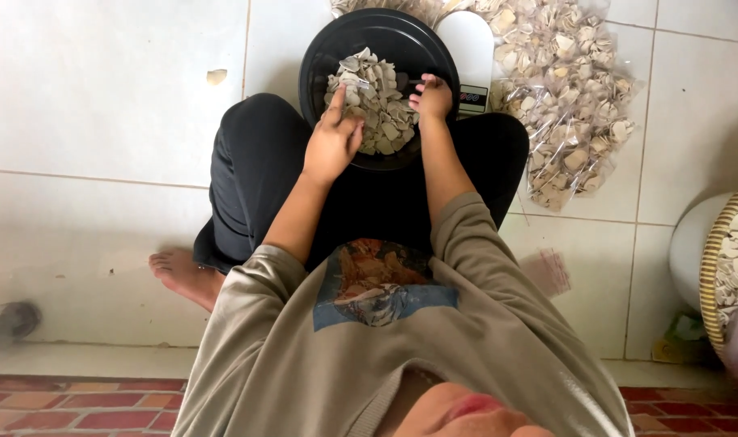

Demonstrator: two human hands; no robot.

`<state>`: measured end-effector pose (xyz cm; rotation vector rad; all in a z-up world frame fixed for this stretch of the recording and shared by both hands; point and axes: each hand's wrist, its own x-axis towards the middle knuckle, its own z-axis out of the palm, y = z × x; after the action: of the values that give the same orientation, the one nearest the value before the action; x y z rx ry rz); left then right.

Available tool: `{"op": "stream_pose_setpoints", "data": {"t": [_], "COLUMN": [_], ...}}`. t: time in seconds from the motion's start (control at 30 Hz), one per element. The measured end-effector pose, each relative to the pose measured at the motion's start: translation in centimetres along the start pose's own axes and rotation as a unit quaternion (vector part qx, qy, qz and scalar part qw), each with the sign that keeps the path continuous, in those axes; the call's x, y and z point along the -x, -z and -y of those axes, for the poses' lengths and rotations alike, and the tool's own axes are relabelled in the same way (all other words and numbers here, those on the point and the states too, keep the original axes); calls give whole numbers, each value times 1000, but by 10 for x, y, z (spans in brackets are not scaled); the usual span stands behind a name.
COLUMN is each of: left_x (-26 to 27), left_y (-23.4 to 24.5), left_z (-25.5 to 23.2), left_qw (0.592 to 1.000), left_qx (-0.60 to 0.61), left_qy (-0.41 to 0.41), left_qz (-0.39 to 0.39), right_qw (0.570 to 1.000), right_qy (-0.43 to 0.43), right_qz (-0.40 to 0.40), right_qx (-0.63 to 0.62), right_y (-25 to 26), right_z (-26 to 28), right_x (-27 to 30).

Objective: The person is manually packaging small pieces of chips into plastic bags, weighing each bag on a digital scale to ensure consistency.

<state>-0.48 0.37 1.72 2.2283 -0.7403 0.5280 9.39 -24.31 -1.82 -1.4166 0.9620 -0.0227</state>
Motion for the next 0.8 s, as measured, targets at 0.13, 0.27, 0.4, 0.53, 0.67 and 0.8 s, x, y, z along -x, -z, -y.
{"op": "stream_pose_setpoints", "data": {"t": [0.13,0.27,0.4,0.53,0.67,0.8], "left_x": [-1,1,2,1,2,2], "left_y": [-2,-9,-7,-6,-9,-9], "left_z": [0,5,2,1,3,2], "left_qw": [1000,995,995,995,995,996], "left_qx": [-2,-49,-56,-54,-63,-65], "left_qy": [-3,-32,-28,-28,-29,-24], "left_qz": [-4,-81,-77,-73,-73,-63], "right_qw": [988,965,930,907,898,909], "right_qy": [-74,-90,-142,-153,-150,-131], "right_qz": [22,110,133,132,127,139], "right_qx": [-134,-221,-313,-370,-393,-371], "right_y": [-18,-26,-34,-38,-34,-24], "right_z": [-44,-80,-109,-113,-107,-91], "right_x": [-41,-61,-102,-115,-115,-104]}}
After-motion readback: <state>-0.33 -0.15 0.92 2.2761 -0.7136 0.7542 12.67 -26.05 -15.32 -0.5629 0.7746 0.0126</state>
